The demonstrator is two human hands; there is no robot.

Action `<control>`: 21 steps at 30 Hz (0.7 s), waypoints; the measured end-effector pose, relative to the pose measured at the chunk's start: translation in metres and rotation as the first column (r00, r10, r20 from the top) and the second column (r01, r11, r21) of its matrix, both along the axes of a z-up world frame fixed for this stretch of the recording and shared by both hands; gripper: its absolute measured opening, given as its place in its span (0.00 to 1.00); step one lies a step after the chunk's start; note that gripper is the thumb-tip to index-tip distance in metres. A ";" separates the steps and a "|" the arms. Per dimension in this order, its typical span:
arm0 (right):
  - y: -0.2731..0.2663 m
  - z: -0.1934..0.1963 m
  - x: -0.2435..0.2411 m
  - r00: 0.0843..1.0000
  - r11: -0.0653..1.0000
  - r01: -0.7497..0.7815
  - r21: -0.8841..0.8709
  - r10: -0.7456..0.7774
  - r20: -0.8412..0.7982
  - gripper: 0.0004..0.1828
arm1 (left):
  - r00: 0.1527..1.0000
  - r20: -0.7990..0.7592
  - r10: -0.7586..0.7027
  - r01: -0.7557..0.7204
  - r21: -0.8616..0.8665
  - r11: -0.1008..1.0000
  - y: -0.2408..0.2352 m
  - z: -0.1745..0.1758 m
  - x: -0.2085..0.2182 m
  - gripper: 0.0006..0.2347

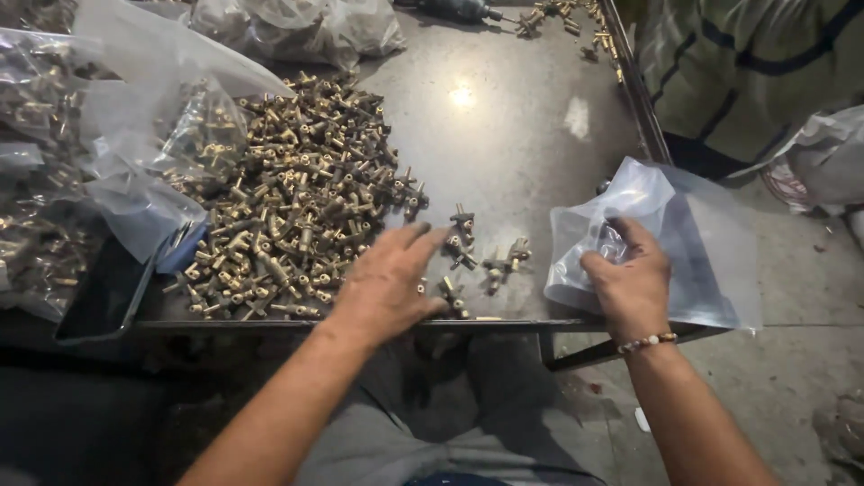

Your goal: The person places small brass T-shaped metal fittings into clear plastic bags, handles the fittings one by one to check them, and then puts the filled bags onto a pile at the edge of the metal table.

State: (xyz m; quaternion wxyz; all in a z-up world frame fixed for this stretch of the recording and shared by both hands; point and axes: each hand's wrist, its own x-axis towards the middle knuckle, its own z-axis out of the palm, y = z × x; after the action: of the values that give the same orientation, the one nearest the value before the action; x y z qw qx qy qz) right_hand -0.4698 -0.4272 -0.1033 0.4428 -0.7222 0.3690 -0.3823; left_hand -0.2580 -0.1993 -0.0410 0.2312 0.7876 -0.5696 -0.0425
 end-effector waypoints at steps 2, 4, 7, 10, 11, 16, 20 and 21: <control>0.002 0.003 0.005 1.000 1.000 0.002 0.016 -0.002 0.005 0.29 | 0.999 0.034 0.016 -0.015 -0.021 1.000 0.007 0.004 0.006 0.38; 0.005 0.007 0.006 1.000 0.999 0.008 0.031 -0.008 0.007 0.30 | 0.997 0.066 0.028 -0.025 -0.042 0.999 0.010 0.004 0.010 0.37; 0.009 0.014 0.007 1.000 0.998 -0.006 0.068 0.004 0.026 0.30 | 0.996 0.014 0.088 -0.089 0.055 0.995 0.009 0.002 0.014 0.28; 0.012 0.016 0.008 1.000 0.997 0.006 0.072 -0.006 0.007 0.29 | 0.994 0.015 0.111 -0.112 0.220 0.969 0.004 0.003 0.017 0.23; 0.011 0.014 0.008 1.000 0.997 0.016 0.073 -0.016 -0.004 0.29 | 0.989 0.107 0.107 -0.125 0.182 0.975 0.003 0.002 0.018 0.22; 0.012 0.016 0.007 0.999 0.998 0.025 0.057 -0.024 -0.021 0.29 | 0.988 0.152 -0.025 0.027 -0.011 1.000 -0.015 -0.002 0.021 0.26; 0.014 0.016 0.011 0.998 0.999 0.031 0.038 -0.028 -0.064 0.28 | 0.934 0.272 -0.231 0.223 0.063 0.973 -0.041 0.008 0.029 0.40; 0.012 0.015 0.009 0.998 0.999 0.029 0.021 -0.028 -0.058 0.28 | 0.946 0.181 -0.268 0.241 0.161 0.957 -0.049 0.015 0.029 0.37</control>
State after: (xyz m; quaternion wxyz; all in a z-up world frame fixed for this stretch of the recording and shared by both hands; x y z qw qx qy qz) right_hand -0.4605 -0.4152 -0.0887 0.4344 -0.7227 0.3963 -0.3633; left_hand -0.2291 -0.2487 -0.0265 0.1108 0.7215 -0.6827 -0.0312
